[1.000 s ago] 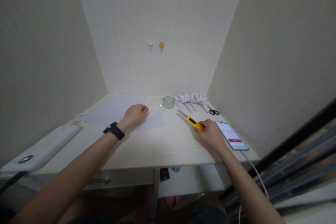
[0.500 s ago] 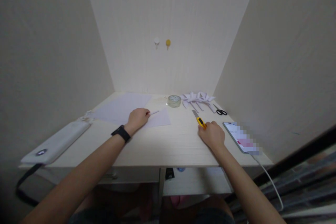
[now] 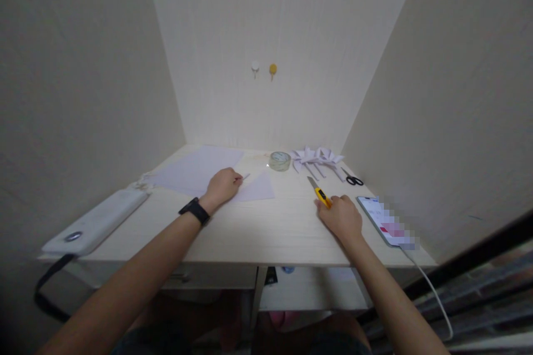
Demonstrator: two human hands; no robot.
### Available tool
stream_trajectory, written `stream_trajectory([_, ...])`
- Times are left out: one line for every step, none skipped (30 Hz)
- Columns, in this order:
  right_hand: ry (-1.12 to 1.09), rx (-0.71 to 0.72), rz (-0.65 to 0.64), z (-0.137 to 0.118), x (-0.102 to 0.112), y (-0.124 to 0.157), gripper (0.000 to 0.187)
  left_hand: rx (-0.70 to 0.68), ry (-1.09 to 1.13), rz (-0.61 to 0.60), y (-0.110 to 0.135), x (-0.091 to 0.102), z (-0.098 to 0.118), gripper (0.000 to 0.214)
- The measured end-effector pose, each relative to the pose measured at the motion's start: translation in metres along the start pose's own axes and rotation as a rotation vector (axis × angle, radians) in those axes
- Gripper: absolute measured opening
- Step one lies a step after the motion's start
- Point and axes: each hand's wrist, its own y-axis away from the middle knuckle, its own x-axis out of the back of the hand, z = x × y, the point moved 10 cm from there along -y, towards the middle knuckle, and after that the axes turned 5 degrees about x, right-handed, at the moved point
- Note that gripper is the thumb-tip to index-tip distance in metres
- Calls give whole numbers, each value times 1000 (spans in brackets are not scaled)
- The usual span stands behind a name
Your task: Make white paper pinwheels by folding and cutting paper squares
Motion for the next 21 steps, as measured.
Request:
stream_trajectory([18, 17, 41, -5, 6, 0, 57, -33, -17, 5, 0, -1, 3, 33])
stream_trajectory([30, 42, 83, -13, 11, 0, 56, -64, -35, 8, 0, -2, 6, 34])
stream_trajectory([30, 73, 116, -24, 16, -1, 53, -92, -51, 6, 1, -4, 8, 33])
stream_trajectory([6, 109, 127, -38, 18, -2, 51, -113, -64, -1, 1, -6, 10, 32])
stream_trajectory([-31, 140, 114, -54, 17, -4, 50, -128, -73, -11, 1, -9, 11, 30])
stream_trajectory([-71, 168, 93, -71, 16, -6, 50, -138, -79, -22, 2, -12, 11, 29])
stream_trajectory([-105, 192, 61, -89, 13, -9, 51, -144, -82, -33, 2, -14, 11, 29])
stream_trajectory([-128, 232, -1, -110, 6, -12, 55, -147, -85, -41, 2, -15, 11, 29])
stream_trajectory([-138, 242, -45, -127, 1, -16, 59, -149, -87, -43, 3, -15, 11, 29])
stream_trajectory([-137, 234, -72, -141, -2, -19, 64, -149, -91, -35, 3, -14, 12, 29])
stream_trajectory([-137, 214, -103, -152, -6, -24, 69, -148, -96, -17, 4, -11, 13, 28])
stream_trajectory([-140, 197, -137, -161, -11, -28, 73, -149, -101, 6, 5, -7, 14, 28])
stream_trajectory([-144, 181, -163, -167, -14, -32, 76, -154, -105, 29, 6, -3, 17, 28])
stream_trajectory([-145, 167, -182, -171, -16, -37, 79, -160, -108, 46, 8, 0, 20, 28])
stream_trajectory([-150, 164, -215, -174, -20, -42, 81, -168, -108, 50, 10, 2, 24, 29])
stream_trajectory([-154, 170, -258, -175, -24, -46, 81, -178, -104, 40, 12, 3, 28, 31])
stream_trajectory([-157, 189, -309, -176, -28, -50, 79, -186, -99, 19, 14, 2, 33, 33])
stream_trajectory([-153, 215, -359, -177, -32, -53, 75, -196, -94, -3, 17, 0, 37, 34])
stream_trajectory([-141, 242, -396, -177, -35, -56, 72, -208, -94, -24, 19, -2, 42, 34])
stream_trajectory([-124, 273, -420, -177, -36, -58, 70, -214, -97, -41, 21, -4, 46, 33])
stream_trajectory([-106, 302, -437, -178, -36, -60, 68, -214, -100, -55, 23, -6, 50, 31])
